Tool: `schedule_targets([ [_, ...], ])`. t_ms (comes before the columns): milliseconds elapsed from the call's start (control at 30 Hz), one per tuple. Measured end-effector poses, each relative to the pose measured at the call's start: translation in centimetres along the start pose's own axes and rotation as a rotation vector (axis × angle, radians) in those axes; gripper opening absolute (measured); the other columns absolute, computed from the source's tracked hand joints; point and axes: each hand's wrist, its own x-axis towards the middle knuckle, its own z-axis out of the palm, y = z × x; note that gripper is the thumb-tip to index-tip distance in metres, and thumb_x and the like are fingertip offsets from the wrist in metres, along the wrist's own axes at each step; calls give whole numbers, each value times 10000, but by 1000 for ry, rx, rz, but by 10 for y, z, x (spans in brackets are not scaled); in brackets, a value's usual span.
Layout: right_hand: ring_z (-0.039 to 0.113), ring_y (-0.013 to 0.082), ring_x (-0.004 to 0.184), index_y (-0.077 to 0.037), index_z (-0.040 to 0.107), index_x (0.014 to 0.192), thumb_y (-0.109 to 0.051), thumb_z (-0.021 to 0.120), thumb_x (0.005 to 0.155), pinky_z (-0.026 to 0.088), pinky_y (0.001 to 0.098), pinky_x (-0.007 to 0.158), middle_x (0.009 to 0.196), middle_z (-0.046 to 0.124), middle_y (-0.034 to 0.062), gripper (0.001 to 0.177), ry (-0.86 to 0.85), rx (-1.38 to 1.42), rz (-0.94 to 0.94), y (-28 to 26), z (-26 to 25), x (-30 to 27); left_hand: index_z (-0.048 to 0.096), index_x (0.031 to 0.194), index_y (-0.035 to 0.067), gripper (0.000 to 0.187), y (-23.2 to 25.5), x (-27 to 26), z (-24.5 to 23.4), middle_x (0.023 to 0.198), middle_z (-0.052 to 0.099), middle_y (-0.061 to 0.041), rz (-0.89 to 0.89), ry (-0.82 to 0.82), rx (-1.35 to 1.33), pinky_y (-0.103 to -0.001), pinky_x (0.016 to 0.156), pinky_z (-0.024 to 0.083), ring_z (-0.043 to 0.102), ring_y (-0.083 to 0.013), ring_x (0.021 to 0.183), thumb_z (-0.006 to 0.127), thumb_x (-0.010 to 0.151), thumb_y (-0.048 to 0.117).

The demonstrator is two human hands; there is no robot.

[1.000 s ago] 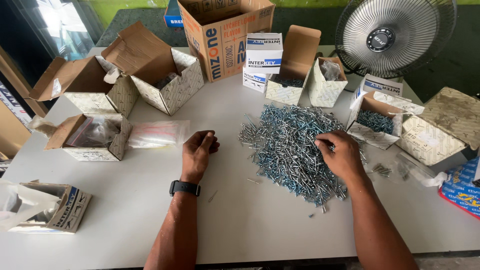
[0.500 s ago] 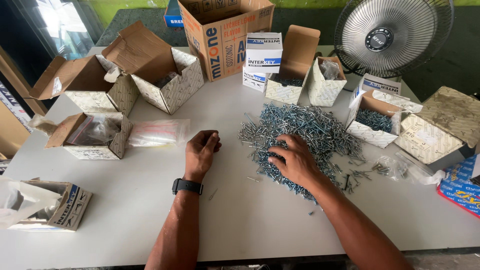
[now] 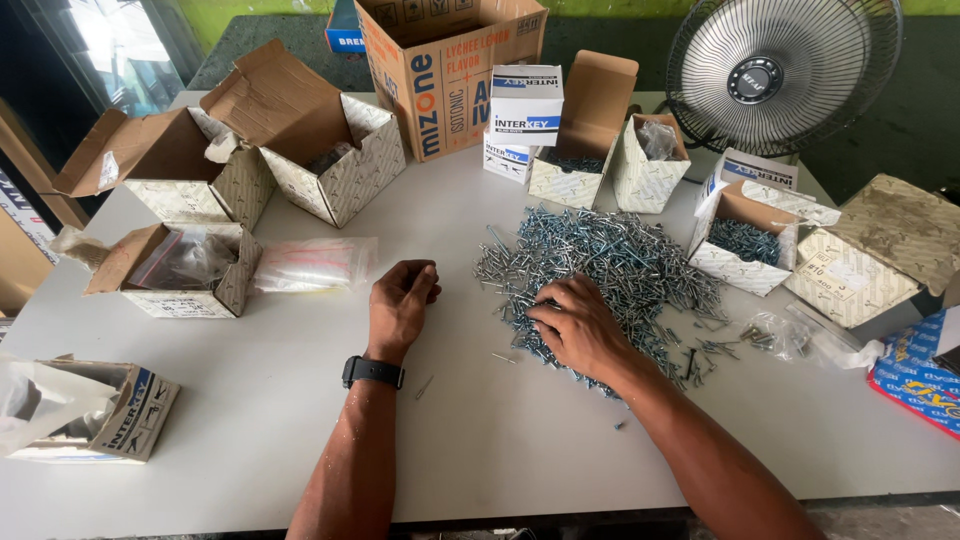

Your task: The person sorts a large pile of nails on a table, picking them up by hand and placing them into small plastic bags. The person repeatedly scoops nails from the pile and transfers them into the bags, occasionally adjusting the bags or the pile.

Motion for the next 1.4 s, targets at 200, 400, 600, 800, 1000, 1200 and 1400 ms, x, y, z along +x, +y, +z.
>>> schedule_targets([
  [200,609,232,1149,-166,752,960,-228,698,884,406,530,1077,1038,628,-2,112,81,-3,-24,5,4,-1,712,1151,-62,298,5,-3,1,898,688,-182,-4,10,28,-316,770,616,684,-203,824,682,988,185],
  [400,637,252,1049,-164,671,875,-180,715,795,455,504,1010,961,600,1,93,86,53,-14,5,-2,-1,712,1162,-64,306,10,-5,1,906,690,-195,-7,5,39,-331,777,616,684,-213,832,680,986,185],
  [600,613,272,1113,-163,692,996,-227,723,841,432,536,1041,1070,591,17,171,55,19,8,-1,-9,0,709,1164,-63,321,2,-2,0,902,687,-191,-2,0,30,-326,773,611,675,-213,831,695,983,201],
  [800,612,301,1150,-146,692,977,-200,722,859,407,594,1082,1076,594,37,133,-9,17,25,-3,-5,0,718,1154,-55,307,7,-5,1,893,693,-195,6,-1,61,-329,769,613,681,-212,821,690,981,197],
  [1000,626,282,1094,-149,663,936,-171,668,881,426,544,1077,972,624,50,60,93,178,28,11,-5,0,723,1146,-47,294,1,-1,1,888,701,-195,25,0,77,-328,760,615,686,-206,816,692,985,196],
  [1200,707,292,964,-70,681,963,-27,726,863,512,510,970,890,719,119,118,246,787,274,4,-43,3,719,1144,-55,300,2,0,1,888,696,-187,23,-1,64,-328,763,609,680,-209,817,691,979,195],
  [1400,704,264,917,-32,665,1069,59,732,842,543,473,902,913,742,158,253,297,1008,397,17,-51,-6,720,1136,-53,281,4,-2,2,882,690,-177,27,5,52,-321,754,608,677,-205,811,686,982,179],
])
